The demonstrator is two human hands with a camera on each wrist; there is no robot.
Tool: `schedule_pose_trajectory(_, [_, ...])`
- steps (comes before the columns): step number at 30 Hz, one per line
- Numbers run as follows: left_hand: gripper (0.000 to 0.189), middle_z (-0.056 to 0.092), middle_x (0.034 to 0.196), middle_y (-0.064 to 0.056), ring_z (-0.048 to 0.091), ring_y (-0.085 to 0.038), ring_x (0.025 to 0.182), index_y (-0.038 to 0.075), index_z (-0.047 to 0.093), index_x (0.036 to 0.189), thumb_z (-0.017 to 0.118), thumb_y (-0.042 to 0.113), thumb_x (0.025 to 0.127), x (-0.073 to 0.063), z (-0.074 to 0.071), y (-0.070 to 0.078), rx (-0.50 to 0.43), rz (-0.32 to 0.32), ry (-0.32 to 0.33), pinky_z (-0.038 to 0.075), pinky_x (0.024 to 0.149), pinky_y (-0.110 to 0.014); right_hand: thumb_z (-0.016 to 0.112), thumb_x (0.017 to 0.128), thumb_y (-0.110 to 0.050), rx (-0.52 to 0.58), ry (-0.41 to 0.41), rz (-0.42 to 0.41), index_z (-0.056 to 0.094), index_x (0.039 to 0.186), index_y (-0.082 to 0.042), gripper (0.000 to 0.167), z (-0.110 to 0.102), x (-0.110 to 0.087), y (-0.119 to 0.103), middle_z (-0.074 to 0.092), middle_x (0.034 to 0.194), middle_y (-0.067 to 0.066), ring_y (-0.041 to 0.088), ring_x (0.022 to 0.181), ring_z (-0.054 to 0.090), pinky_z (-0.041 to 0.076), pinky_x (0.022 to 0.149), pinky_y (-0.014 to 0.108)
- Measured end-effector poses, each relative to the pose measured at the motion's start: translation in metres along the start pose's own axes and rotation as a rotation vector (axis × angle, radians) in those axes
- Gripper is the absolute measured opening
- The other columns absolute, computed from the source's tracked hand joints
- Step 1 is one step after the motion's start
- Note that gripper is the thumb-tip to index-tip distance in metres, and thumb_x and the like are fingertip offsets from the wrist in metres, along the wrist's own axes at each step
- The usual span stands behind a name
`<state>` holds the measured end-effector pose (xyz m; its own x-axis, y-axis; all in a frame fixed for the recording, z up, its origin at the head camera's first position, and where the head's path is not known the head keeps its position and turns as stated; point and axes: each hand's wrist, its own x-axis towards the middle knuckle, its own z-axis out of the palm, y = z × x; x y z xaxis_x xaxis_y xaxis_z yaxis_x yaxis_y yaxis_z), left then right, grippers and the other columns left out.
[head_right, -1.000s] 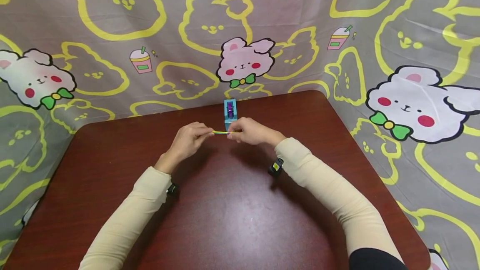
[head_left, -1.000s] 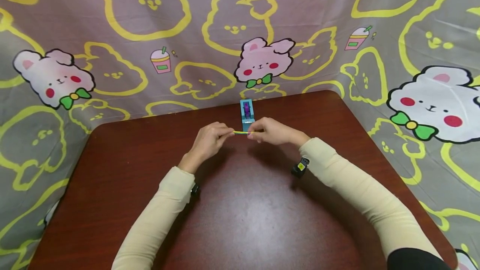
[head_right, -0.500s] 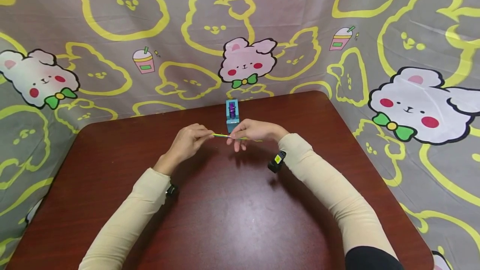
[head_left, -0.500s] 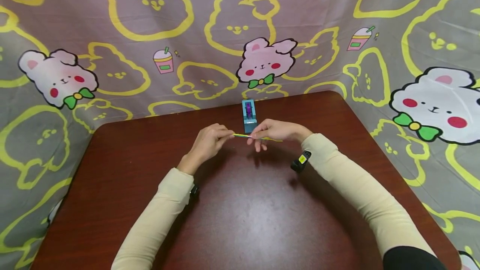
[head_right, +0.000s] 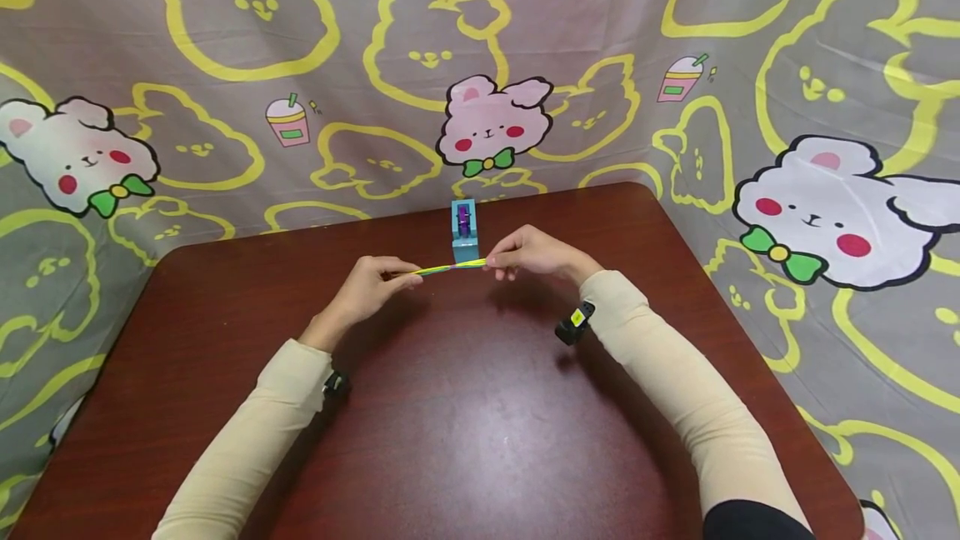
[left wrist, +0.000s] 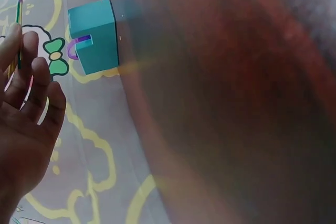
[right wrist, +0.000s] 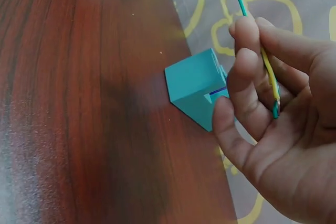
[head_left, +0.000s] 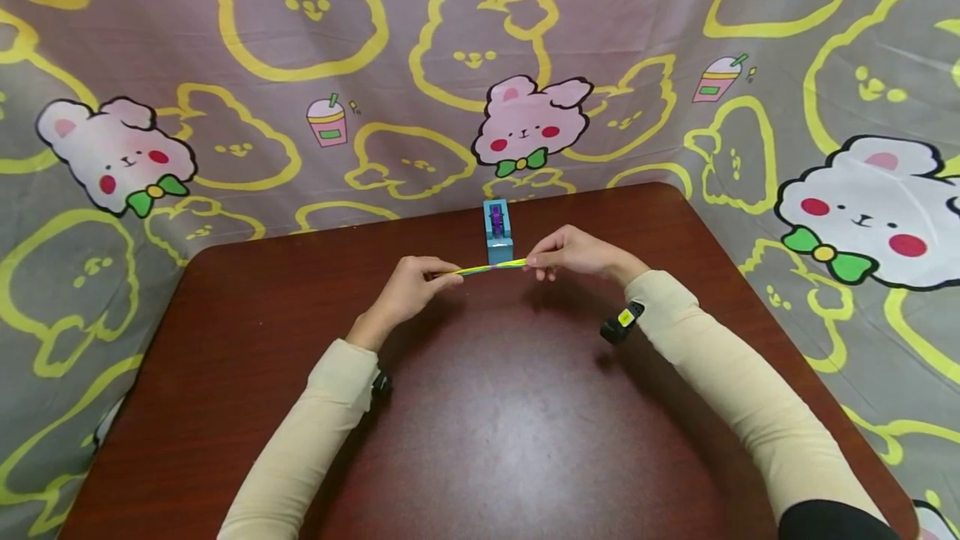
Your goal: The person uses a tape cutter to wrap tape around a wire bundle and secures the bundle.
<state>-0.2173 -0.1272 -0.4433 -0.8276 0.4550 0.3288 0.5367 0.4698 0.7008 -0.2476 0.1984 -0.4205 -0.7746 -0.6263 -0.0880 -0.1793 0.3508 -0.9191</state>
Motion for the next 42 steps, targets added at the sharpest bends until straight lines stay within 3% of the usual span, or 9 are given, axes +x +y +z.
schedule_pose_trajectory(4, [0.015,0.075,0.084,-0.006,0.068,-0.038,0.081,0.005,0.079,0.102,0.076,0.015,0.091,0.000,0.000,-0.005,-0.136,-0.071,0.021,0.051,0.065,-0.030,0.067,0.099,-0.019,0.017,0.051,0.009,0.071,0.111,0.010,0.031,0.000,-0.001,0.003,0.064,0.093,0.037,0.039,0.078,0.061,0.048,0.083,0.061])
schedule_pose_trajectory(8, [0.015,0.075,0.081,-0.013,0.066,-0.047,0.081,0.001,0.079,0.102,0.076,0.012,0.091,0.000,-0.001,-0.008,-0.233,-0.076,0.054,0.055,0.069,-0.039,0.067,0.099,-0.019,0.045,0.068,0.003,0.072,0.111,0.009,0.030,0.002,-0.001,0.003,0.063,0.096,0.039,0.050,0.084,0.058,0.047,0.084,0.062])
schedule_pose_trajectory(12, [0.015,0.074,0.081,-0.018,0.067,-0.045,0.076,-0.003,0.078,0.102,0.075,0.007,0.091,-0.001,-0.003,-0.003,-0.270,-0.076,0.088,0.057,0.070,-0.045,0.068,0.098,-0.019,0.029,0.072,-0.020,0.075,0.108,0.001,0.024,0.004,-0.001,0.003,0.067,0.095,0.034,0.048,0.083,0.060,0.048,0.085,0.062])
schedule_pose_trajectory(16, [0.016,0.074,0.085,-0.018,0.068,-0.048,0.084,-0.003,0.077,0.103,0.073,0.007,0.093,-0.002,-0.006,-0.010,-0.293,-0.113,0.106,0.056,0.075,-0.051,0.068,0.098,-0.022,0.002,0.076,-0.055,0.076,0.108,-0.004,0.022,0.006,0.000,0.005,0.070,0.095,0.028,0.046,0.084,0.063,0.050,0.085,0.061])
schedule_pose_trajectory(22, [0.017,0.072,0.090,-0.027,0.073,-0.023,0.079,-0.009,0.075,0.106,0.069,0.002,0.095,-0.006,-0.016,-0.018,-0.312,-0.150,0.128,0.058,0.074,-0.039,0.066,0.100,-0.023,-0.011,0.141,-0.071,0.072,0.119,-0.003,0.028,0.004,-0.004,0.005,0.074,0.101,0.019,0.047,0.091,0.066,0.051,0.087,0.058])
schedule_pose_trajectory(27, [0.017,0.071,0.088,-0.029,0.067,-0.002,0.072,-0.014,0.072,0.105,0.068,-0.002,0.094,-0.014,-0.034,-0.005,-0.286,-0.146,0.149,0.053,0.066,-0.022,0.063,0.101,-0.019,-0.029,0.188,-0.049,0.065,0.128,0.002,0.034,-0.003,-0.012,0.011,0.072,0.108,0.021,0.042,0.095,0.068,0.050,0.090,0.057])
schedule_pose_trajectory(29, [0.017,0.072,0.088,-0.027,0.066,-0.001,0.072,-0.014,0.072,0.105,0.069,-0.001,0.094,-0.018,-0.042,0.000,-0.267,-0.160,0.150,0.051,0.065,-0.021,0.063,0.101,-0.018,-0.042,0.199,-0.035,0.063,0.130,0.004,0.036,-0.005,-0.016,0.014,0.072,0.109,0.021,0.040,0.095,0.069,0.049,0.091,0.058])
schedule_pose_trajectory(34, [0.019,0.074,0.090,-0.020,0.065,-0.003,0.073,-0.012,0.073,0.107,0.069,0.002,0.095,-0.026,-0.058,-0.007,-0.258,-0.214,0.149,0.053,0.067,-0.031,0.066,0.100,-0.023,-0.109,0.222,-0.004,0.064,0.129,0.003,0.040,-0.010,-0.028,0.023,0.072,0.110,0.019,0.038,0.095,0.069,0.050,0.092,0.052])
schedule_pose_trajectory(42, [0.022,0.073,0.094,-0.026,0.064,-0.003,0.072,-0.013,0.072,0.110,0.069,0.004,0.095,-0.036,-0.079,-0.032,-0.228,-0.271,0.191,0.055,0.069,-0.038,0.067,0.099,-0.026,-0.184,0.263,-0.003,0.066,0.129,0.001,0.040,-0.018,-0.042,0.033,0.073,0.106,0.019,0.035,0.097,0.069,0.048,0.083,0.031])
